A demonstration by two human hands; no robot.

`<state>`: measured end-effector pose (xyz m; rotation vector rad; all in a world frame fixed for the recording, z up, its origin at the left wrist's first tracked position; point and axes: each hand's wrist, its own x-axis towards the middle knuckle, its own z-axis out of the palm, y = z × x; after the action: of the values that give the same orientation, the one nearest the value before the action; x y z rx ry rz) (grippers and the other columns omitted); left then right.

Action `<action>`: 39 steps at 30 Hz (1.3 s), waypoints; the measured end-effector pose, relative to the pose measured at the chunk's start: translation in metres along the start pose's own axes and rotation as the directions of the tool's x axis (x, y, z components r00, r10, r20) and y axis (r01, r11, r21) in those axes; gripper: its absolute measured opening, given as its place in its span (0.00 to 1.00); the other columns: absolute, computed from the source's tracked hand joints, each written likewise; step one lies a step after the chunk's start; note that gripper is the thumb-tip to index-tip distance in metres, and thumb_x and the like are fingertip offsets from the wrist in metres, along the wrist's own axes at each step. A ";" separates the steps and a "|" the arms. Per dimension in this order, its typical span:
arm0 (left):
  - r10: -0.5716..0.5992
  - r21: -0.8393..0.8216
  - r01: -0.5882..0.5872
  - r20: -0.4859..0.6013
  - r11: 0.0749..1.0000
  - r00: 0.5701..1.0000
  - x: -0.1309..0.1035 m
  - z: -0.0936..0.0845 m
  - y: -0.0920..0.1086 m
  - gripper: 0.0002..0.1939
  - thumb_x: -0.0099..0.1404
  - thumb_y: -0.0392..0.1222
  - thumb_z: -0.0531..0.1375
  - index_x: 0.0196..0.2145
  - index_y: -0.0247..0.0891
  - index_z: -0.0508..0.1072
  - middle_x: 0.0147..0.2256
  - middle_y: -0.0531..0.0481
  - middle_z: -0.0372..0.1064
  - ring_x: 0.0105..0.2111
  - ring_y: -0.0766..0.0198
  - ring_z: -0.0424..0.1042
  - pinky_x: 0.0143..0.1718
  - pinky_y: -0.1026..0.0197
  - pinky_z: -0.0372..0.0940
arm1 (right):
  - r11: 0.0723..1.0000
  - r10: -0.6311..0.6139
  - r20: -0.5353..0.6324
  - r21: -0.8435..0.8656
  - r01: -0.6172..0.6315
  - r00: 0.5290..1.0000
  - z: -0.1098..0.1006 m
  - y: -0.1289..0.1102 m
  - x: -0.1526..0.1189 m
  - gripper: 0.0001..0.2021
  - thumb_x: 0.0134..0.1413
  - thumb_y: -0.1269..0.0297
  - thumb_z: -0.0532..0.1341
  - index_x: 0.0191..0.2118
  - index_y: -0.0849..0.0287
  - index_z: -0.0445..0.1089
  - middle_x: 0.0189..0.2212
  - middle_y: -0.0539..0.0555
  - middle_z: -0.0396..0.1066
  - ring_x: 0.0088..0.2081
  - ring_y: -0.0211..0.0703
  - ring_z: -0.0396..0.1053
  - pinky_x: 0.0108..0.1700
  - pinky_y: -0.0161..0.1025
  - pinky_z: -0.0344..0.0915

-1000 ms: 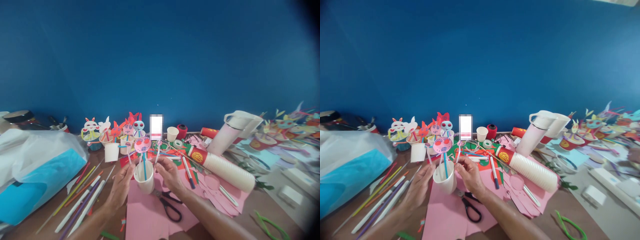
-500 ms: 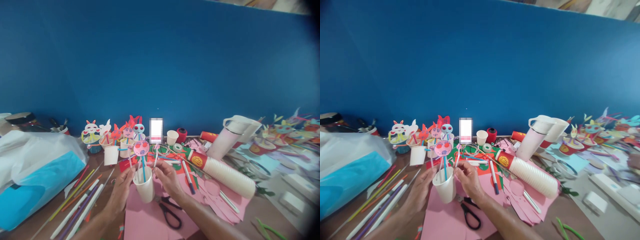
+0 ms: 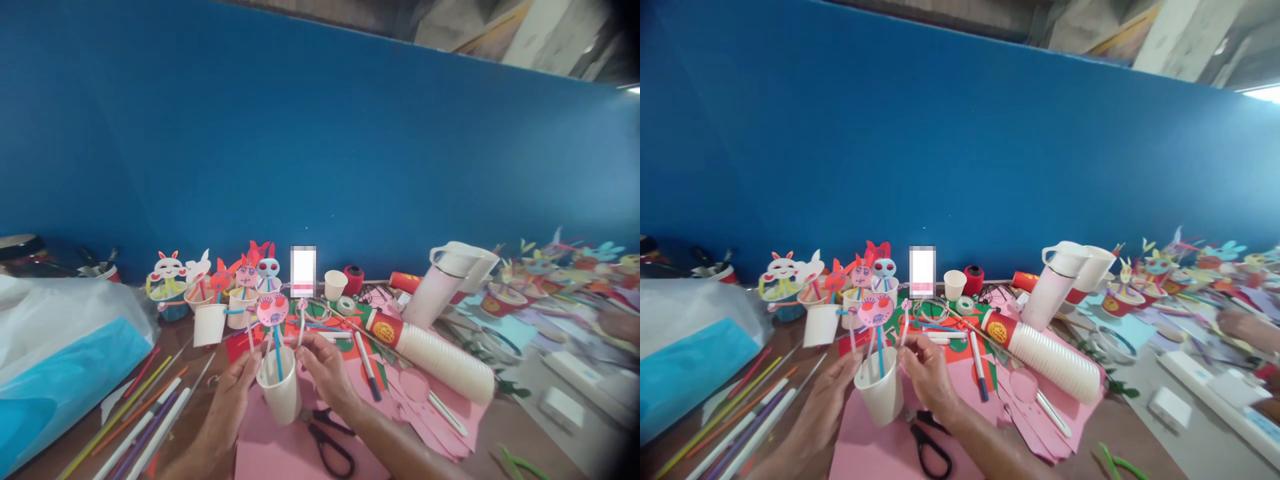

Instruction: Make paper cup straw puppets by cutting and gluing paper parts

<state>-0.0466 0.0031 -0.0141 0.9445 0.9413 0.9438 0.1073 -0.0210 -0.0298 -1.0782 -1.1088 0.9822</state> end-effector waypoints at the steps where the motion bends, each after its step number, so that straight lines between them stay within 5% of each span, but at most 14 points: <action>1: -0.003 -0.002 0.003 -0.009 1.000 1.000 -0.001 0.001 0.001 0.22 0.55 0.49 0.59 0.45 0.36 0.70 0.39 0.45 0.74 0.43 0.53 0.70 0.45 0.52 0.62 | 1.000 -0.001 -0.001 -0.004 0.001 1.000 0.000 0.000 0.000 0.06 0.49 0.65 0.57 0.32 0.59 0.69 0.24 0.49 0.65 0.23 0.33 0.58 0.25 0.31 0.57; 8: 0.024 0.033 -0.019 -0.169 0.999 0.985 -0.010 0.006 0.011 0.15 0.49 0.46 0.63 0.35 0.37 0.76 0.39 0.47 0.74 0.48 0.53 0.66 0.48 0.59 0.60 | 1.000 0.015 0.012 -0.007 -0.015 1.000 0.001 -0.002 0.000 0.06 0.49 0.66 0.56 0.32 0.60 0.68 0.25 0.49 0.65 0.24 0.33 0.58 0.25 0.31 0.57; 14: -0.104 -0.198 0.081 -0.105 0.977 0.989 -0.007 0.006 -0.004 0.23 0.49 0.43 0.63 0.45 0.37 0.70 0.36 0.47 0.75 0.38 0.55 0.72 0.40 0.58 0.64 | 1.000 0.015 0.020 -0.011 -0.015 1.000 0.003 -0.003 0.001 0.07 0.49 0.63 0.57 0.31 0.60 0.68 0.25 0.49 0.65 0.25 0.34 0.60 0.25 0.31 0.57; 19: -0.086 -0.285 0.056 -0.094 0.957 0.992 -0.008 0.005 -0.009 0.27 0.52 0.42 0.62 0.51 0.39 0.65 0.38 0.47 0.74 0.37 0.56 0.72 0.37 0.59 0.64 | 0.996 0.027 0.025 -0.086 -0.024 0.999 0.004 -0.002 0.003 0.07 0.49 0.62 0.56 0.31 0.60 0.67 0.22 0.49 0.65 0.25 0.35 0.61 0.26 0.31 0.58; 26: 0.078 -0.136 -0.101 -0.160 0.986 0.984 -0.003 0.000 0.003 0.23 0.53 0.44 0.60 0.47 0.38 0.68 0.42 0.45 0.72 0.42 0.55 0.70 0.40 0.59 0.63 | 0.954 0.121 0.030 -0.279 -0.107 0.992 -0.002 -0.009 0.010 0.17 0.52 0.55 0.54 0.19 0.62 0.64 0.17 0.49 0.64 0.20 0.33 0.61 0.23 0.31 0.58; 32: 0.114 -0.048 -0.129 -0.231 0.991 0.966 0.000 -0.001 0.010 0.23 0.53 0.46 0.60 0.46 0.36 0.68 0.41 0.43 0.72 0.42 0.53 0.69 0.41 0.57 0.63 | 0.908 0.254 0.144 -0.376 -0.185 0.956 -0.010 -0.019 0.006 0.17 0.52 0.56 0.54 0.19 0.62 0.64 0.17 0.50 0.66 0.18 0.33 0.62 0.21 0.30 0.57; 36: 0.157 -0.043 -0.172 -0.242 0.984 0.957 0.001 0.000 0.005 0.23 0.54 0.47 0.59 0.47 0.36 0.67 0.42 0.44 0.72 0.42 0.55 0.69 0.43 0.58 0.62 | 0.865 0.133 0.177 -0.502 -0.027 0.975 -0.007 -0.043 -0.003 0.14 0.53 0.58 0.53 0.24 0.60 0.68 0.20 0.49 0.67 0.21 0.34 0.64 0.22 0.29 0.56; 39: 0.181 -0.026 -0.191 -0.222 0.981 0.958 0.000 0.001 0.001 0.23 0.54 0.47 0.59 0.47 0.37 0.67 0.43 0.45 0.71 0.42 0.57 0.69 0.44 0.59 0.62 | 0.729 -0.035 0.213 -0.663 0.171 0.976 0.003 -0.059 0.000 0.11 0.55 0.60 0.53 0.31 0.57 0.70 0.22 0.48 0.68 0.23 0.34 0.64 0.25 0.30 0.55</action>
<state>-0.0458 0.0034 -0.0134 0.9127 1.0222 1.2444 0.1081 -0.0322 0.0282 -1.5045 -1.7467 0.5854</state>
